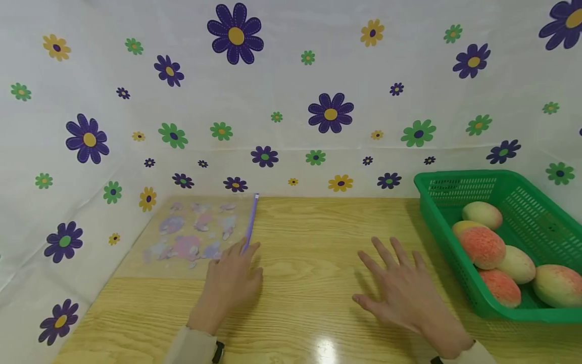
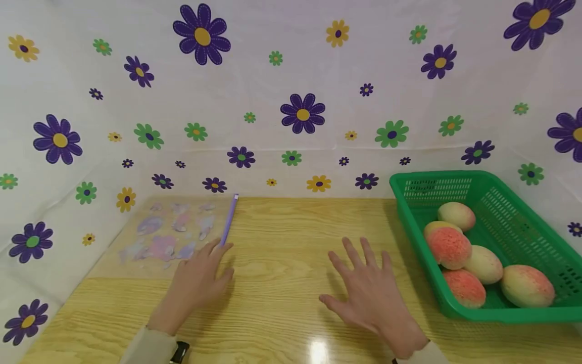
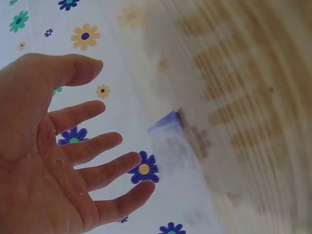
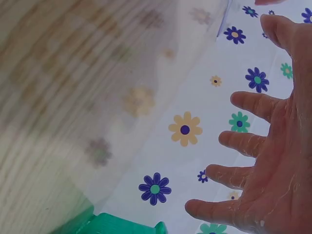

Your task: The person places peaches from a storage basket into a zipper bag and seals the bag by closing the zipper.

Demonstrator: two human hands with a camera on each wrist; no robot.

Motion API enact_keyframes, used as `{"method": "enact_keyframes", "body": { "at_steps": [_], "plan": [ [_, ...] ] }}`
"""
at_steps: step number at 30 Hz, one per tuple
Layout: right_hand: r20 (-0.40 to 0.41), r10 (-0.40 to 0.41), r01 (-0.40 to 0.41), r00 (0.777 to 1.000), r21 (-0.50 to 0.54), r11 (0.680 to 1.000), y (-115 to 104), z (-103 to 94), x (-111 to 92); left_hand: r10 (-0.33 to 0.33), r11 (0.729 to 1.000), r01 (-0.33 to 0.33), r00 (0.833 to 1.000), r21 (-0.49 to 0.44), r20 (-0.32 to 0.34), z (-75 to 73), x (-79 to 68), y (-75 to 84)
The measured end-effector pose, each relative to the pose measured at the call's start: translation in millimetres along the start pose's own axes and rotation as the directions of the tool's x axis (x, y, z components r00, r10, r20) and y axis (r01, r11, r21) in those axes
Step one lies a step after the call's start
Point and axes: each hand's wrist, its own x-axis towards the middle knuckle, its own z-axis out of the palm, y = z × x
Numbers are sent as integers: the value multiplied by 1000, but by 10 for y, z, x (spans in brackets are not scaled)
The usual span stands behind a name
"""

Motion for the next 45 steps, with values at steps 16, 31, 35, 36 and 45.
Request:
{"method": "enact_keyframes", "body": {
  "at_steps": [16, 31, 35, 36, 45],
  "plan": [
    [40, -30, 30, 999, -2, 1000, -73, -37, 141, -172, 983, 183, 959, -27, 226, 135, 301, -114],
    [83, 4, -17, 997, 161, 987, -97, 6, 194, -161, 987, 162, 974, 10, 161, 163, 312, -118],
    [95, 21, -41, 995, 213, 976, -107, 24, 201, -156, 985, 166, 968, -39, 195, 117, 309, -120],
    [94, 22, -43, 995, 221, 974, -107, 25, 202, -150, 985, 163, 968, -51, 200, 106, 307, -119],
    [58, 20, -34, 998, 252, 967, -120, 13, 224, -193, 913, 260, 954, -313, 230, 46, 340, -117]
  ]
}}
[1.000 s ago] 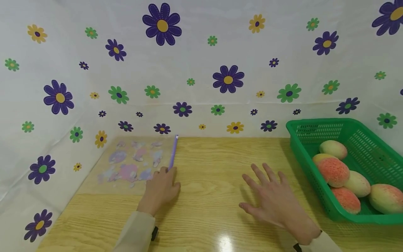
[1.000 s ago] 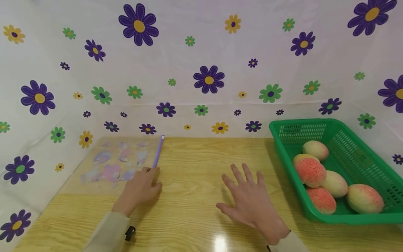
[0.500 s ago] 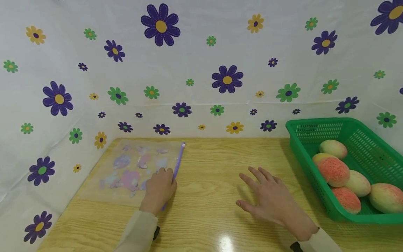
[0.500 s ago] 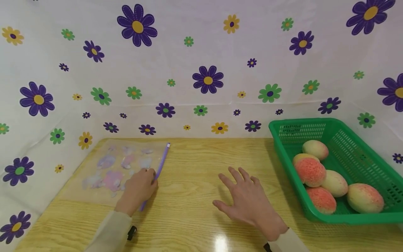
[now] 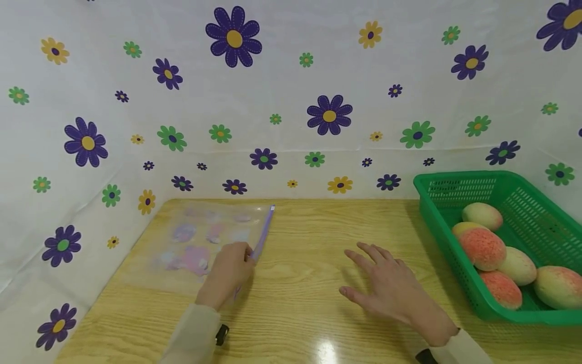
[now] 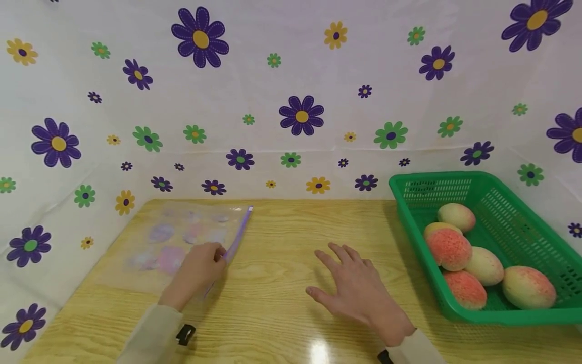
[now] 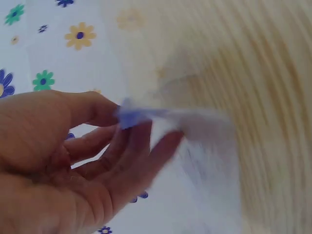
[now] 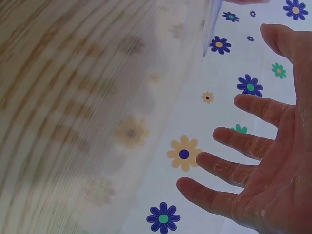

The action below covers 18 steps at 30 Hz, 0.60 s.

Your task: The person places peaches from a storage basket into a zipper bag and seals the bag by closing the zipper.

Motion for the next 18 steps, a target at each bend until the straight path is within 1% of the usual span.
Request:
{"method": "enact_keyframes", "body": {
  "at_steps": [2, 4, 6, 9, 10, 11, 12, 15, 16, 17, 18],
  "plan": [
    [-7, -8, 8, 1000, -1, 1000, -13, 0, 15, -69, 990, 71, 997, -120, 15, -21, 3, 28],
    [-6, -14, 14, 1000, -6, 1000, -20, 0, 23, -114, 969, 118, 993, -218, 30, -22, -1, 66],
    [-1, -19, 19, 1000, -9, 1000, -23, 0, 28, -151, 930, 163, 987, -330, 63, -1, -23, 119],
    [0, -29, 29, 1000, -20, 999, -28, 3, 37, -162, 854, 206, 978, -477, 132, 44, -76, 204],
    [-2, -32, 32, 999, -27, 999, -30, 5, 41, -158, 833, 213, 976, -511, 150, 62, -95, 234],
    [-4, -35, 35, 999, -33, 999, -33, 8, 47, -152, 819, 217, 975, -531, 165, 78, -111, 264],
    [-9, -41, 41, 999, -40, 998, -37, 10, 54, -146, 812, 218, 974, -541, 174, 92, -127, 292],
    [-26, -54, 53, 998, -60, 997, -49, 16, 79, -134, 806, 218, 973, -550, 188, 127, -159, 378],
    [-31, -59, 57, 998, -60, 997, -54, 17, 89, -131, 799, 219, 972, -560, 194, 135, -164, 404],
    [-36, -65, 62, 997, -59, 996, -59, 19, 99, -127, 785, 222, 971, -578, 201, 141, -168, 427],
    [-42, -71, 68, 997, -56, 996, -63, 20, 108, -122, 766, 227, 970, -601, 212, 149, -171, 448]
  ]
}}
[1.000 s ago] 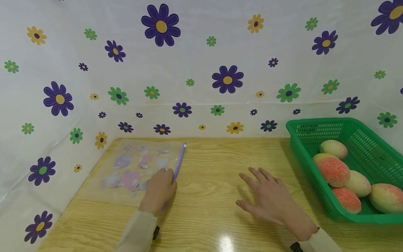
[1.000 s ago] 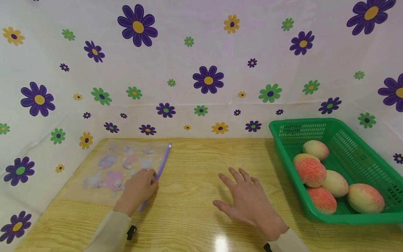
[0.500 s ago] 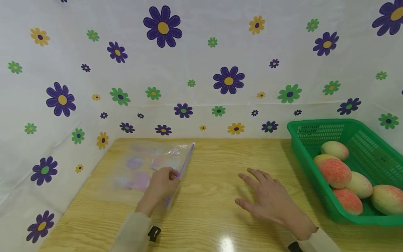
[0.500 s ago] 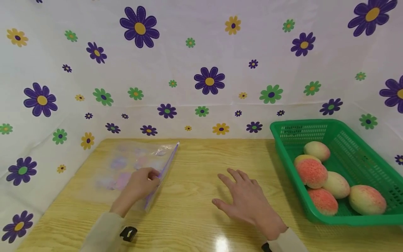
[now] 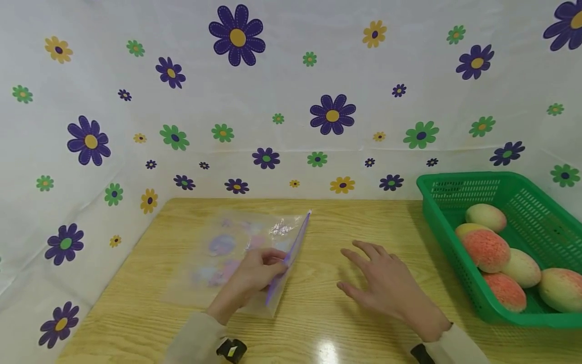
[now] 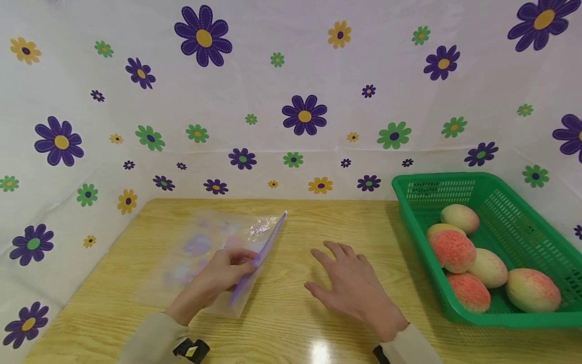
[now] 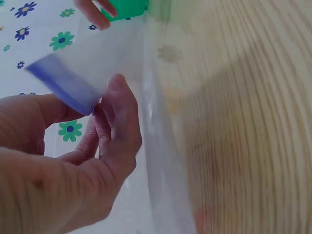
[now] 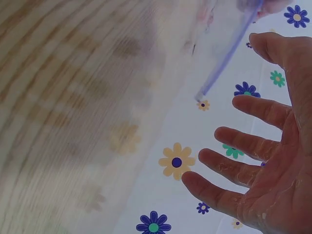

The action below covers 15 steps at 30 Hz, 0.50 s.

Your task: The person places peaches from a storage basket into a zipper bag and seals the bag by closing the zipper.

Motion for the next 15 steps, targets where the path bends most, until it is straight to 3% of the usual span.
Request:
{"method": "enact_keyframes", "body": {
  "at_steps": [7, 15],
  "plan": [
    [-14, 7, -6, 1000, 70, 998, -37, 11, 55, 22, 979, 8, 990, -205, 142, 111, 4, 62],
    [5, 57, -57, 998, 205, 977, -79, -14, 129, 48, 968, 3, 979, -251, 198, 208, -11, 99]
  ]
}}
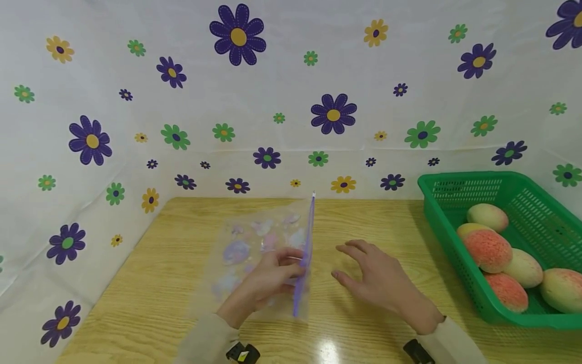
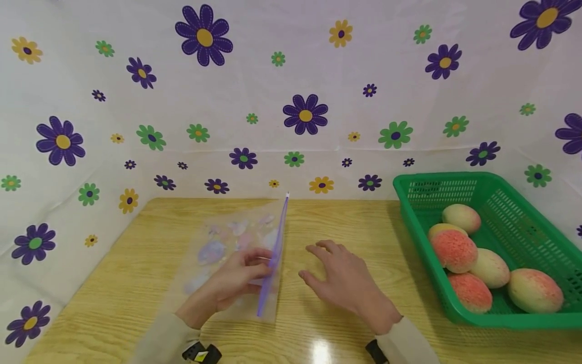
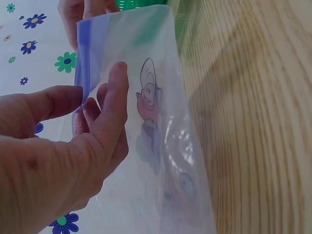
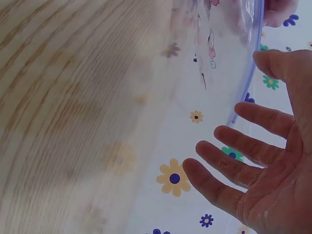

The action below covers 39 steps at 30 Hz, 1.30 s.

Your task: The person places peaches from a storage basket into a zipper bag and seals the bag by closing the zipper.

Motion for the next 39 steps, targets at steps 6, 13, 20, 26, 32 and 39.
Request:
{"method": "enact_keyframes", "body": {
  "at_steps": [6, 13, 20, 26, 32, 39],
  "plan": [
    [20, 68, -71, 997, 144, 987, -4, -30, 52, 11, 1000, -11, 999, -6, 32, 71, 3, 6],
    [7, 115, -111, 993, 306, 946, 12, -2, 95, 14, 1000, -14, 998, -2, 68, 144, 12, -2],
    [20, 192, -184, 981, 401, 898, 1, -10, 134, 3, 1000, -2, 993, -9, 116, 189, 19, -20],
    [69, 275, -274, 959, 468, 840, -24, -21, 153, -4, 1000, 5, 991, -11, 130, 224, 4, -27],
    [146, 324, -342, 935, 614, 712, -45, -23, 172, -3, 1000, 6, 992, -23, 126, 246, 15, -22],
    [194, 358, -382, 913, 714, 587, -54, -12, 190, -4, 999, 8, 994, -33, 113, 294, 31, -10]
  ]
}}
